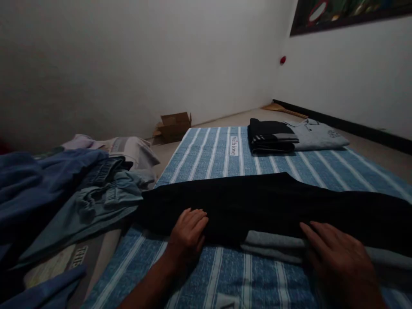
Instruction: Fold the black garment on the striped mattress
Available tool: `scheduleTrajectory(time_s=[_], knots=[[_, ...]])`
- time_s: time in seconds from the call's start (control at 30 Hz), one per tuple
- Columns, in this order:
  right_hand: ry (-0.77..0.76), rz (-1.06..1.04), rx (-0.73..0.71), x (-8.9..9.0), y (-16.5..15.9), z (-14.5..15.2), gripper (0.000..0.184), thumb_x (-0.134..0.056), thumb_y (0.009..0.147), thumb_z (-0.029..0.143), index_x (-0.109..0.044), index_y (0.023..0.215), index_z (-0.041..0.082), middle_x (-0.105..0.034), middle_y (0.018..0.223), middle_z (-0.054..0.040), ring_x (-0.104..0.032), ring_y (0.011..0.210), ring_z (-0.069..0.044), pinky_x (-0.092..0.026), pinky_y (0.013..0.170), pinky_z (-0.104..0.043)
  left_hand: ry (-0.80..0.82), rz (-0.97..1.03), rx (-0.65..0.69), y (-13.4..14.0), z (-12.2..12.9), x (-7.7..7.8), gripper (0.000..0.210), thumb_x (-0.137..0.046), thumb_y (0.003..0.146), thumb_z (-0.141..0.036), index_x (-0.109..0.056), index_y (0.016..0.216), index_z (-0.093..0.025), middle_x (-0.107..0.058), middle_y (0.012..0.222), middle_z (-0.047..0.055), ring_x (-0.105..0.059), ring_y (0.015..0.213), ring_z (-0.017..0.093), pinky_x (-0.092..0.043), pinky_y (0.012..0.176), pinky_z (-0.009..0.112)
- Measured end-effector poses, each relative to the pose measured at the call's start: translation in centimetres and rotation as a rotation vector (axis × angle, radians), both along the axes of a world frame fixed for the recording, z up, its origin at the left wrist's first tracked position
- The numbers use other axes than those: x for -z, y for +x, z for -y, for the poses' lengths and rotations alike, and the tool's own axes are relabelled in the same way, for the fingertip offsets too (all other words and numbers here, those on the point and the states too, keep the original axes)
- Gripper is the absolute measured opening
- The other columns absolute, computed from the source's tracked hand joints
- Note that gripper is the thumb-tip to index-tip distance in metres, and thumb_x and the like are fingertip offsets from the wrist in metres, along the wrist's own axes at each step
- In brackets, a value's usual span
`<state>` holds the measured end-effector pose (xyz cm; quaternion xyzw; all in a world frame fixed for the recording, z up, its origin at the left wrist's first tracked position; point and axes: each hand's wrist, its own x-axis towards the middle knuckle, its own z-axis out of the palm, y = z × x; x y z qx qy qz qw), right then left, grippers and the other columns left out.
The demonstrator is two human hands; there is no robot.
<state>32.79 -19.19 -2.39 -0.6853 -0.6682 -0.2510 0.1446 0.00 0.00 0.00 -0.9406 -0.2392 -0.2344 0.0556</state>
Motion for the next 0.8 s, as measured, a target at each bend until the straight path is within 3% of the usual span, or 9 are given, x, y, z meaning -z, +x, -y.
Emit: scheduleTrajectory(time_s=[0.13, 0.33, 0.53, 0.63, 0.8], knots=[[0.016, -0.076, -0.160, 0.8, -0.6, -0.6, 0.037, -0.044, 0.085, 0.011, -0.058, 0.118, 0.021, -0.058, 0.123, -0.0123, -0.054, 0.113, -0.029, -0.046, 0.088, -0.045, -0.073, 0.065, 0.043, 0.8, 0.0, -0.5, 0.032, -0.042, 0.075, -0.006, -0.059, 0.101, -0.016, -0.067, 0.098, 0.010, -0.062, 0.094, 0.021, -0.050, 0.087, 0.039], [0.000, 0.038, -0.354, 2.6, -0.1, 0.5, 0.039, -0.043, 0.082, 0.006, -0.060, 0.115, 0.018, -0.059, 0.124, -0.0116, -0.051, 0.119, -0.026, -0.047, 0.091, -0.041, -0.089, 0.090, 0.035, 0.3, 0.4, -0.5, 0.028, -0.041, 0.077, -0.004, -0.057, 0.097, -0.015, -0.067, 0.099, 0.010, -0.063, 0.095, 0.020, -0.052, 0.086, 0.035], [-0.004, -0.118, -0.294, 3.3, -0.7, 0.8, 0.041, -0.040, 0.084, 0.004, -0.059, 0.118, 0.016, -0.057, 0.127, -0.0122, -0.050, 0.120, -0.025, -0.048, 0.093, -0.043, -0.039, 0.105, 0.058, -0.2, 0.2, 0.3, 0.026, -0.042, 0.078, -0.007, -0.059, 0.095, -0.016, -0.067, 0.100, 0.011, -0.062, 0.098, 0.021, -0.052, 0.087, 0.036], [0.003, -0.104, -0.337, 3.4, -0.5, 0.6, 0.042, -0.041, 0.084, 0.006, -0.059, 0.120, 0.017, -0.056, 0.127, -0.0109, -0.051, 0.119, -0.025, -0.051, 0.090, -0.040, -0.056, 0.066, 0.071, -0.7, 0.0, 0.5, 0.026, -0.043, 0.078, -0.009, -0.060, 0.095, -0.017, -0.067, 0.103, 0.011, -0.061, 0.101, 0.022, -0.052, 0.088, 0.037], [0.021, -0.172, -0.279, 2.7, -1.2, 0.3, 0.040, -0.041, 0.083, 0.005, -0.061, 0.115, 0.017, -0.059, 0.123, -0.0113, -0.053, 0.117, -0.024, -0.051, 0.091, -0.042, -0.076, 0.015, 0.114, -0.6, -0.1, -0.2, 0.023, -0.057, 0.079, -0.024, -0.059, 0.101, -0.017, -0.065, 0.110, 0.012, -0.060, 0.104, 0.024, -0.053, 0.088, 0.038]])
